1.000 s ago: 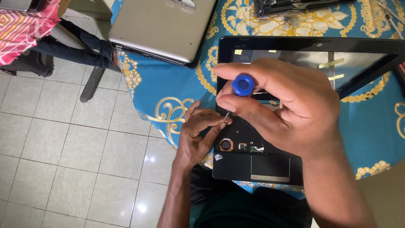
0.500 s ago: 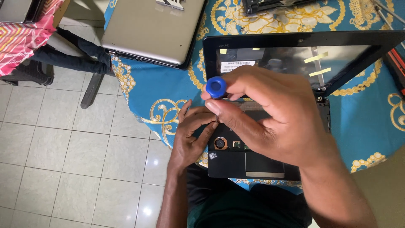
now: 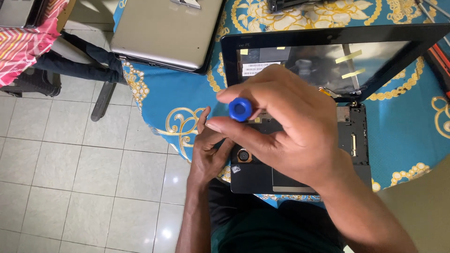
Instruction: The person uses a screwdriver to remove screws from the internal chassis of a disassembled laptop. They carefully unscrew fasteners near the hinge and motherboard area, placing the removed screws on the table.
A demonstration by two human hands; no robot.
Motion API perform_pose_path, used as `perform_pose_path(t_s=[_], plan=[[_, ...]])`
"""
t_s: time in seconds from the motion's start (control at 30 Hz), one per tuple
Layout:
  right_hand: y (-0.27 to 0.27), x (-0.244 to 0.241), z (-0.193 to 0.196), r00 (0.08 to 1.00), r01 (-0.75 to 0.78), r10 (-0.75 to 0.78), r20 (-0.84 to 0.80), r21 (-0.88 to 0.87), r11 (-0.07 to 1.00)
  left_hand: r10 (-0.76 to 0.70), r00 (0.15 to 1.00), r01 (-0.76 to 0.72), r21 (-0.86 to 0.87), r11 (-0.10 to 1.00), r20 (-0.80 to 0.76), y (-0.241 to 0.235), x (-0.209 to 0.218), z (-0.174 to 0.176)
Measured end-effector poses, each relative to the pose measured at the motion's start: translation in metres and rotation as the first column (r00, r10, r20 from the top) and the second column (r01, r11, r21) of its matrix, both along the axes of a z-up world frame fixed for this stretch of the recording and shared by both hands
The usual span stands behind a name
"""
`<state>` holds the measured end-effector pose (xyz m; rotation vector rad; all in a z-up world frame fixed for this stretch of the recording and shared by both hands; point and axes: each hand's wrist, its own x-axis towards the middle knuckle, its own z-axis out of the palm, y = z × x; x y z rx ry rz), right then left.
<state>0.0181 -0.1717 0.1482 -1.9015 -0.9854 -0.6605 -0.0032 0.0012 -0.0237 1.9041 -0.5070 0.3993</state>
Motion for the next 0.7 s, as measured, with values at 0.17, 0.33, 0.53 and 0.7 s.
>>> perform_pose_path(t_s=[0.17,0.33,0.53,0.7], plan=[[-0.003,-0.008,0.003,0.99,0.048,-0.038,-0.139,0.07,0.996,0.01,1.0,-0.01,-0.032,0.999,-0.013,0.002,0.002,0.0],[-0.008,-0.004,0.013,0.949,-0.155,0.156,-0.273,0.026,0.988,0.041,0.996,-0.047,-0.07,0.996,-0.079,0.0,0.001,0.003],[-0.007,-0.002,0.008,0.965,-0.164,0.14,-0.223,-0.093,0.982,0.096,0.995,-0.097,-0.052,0.994,-0.029,-0.003,0.006,-0.001],[-0.002,-0.013,-0.004,0.982,0.116,-0.109,-0.154,0.037,0.993,0.127,0.991,-0.126,-0.027,0.992,0.039,-0.003,0.006,-0.01]])
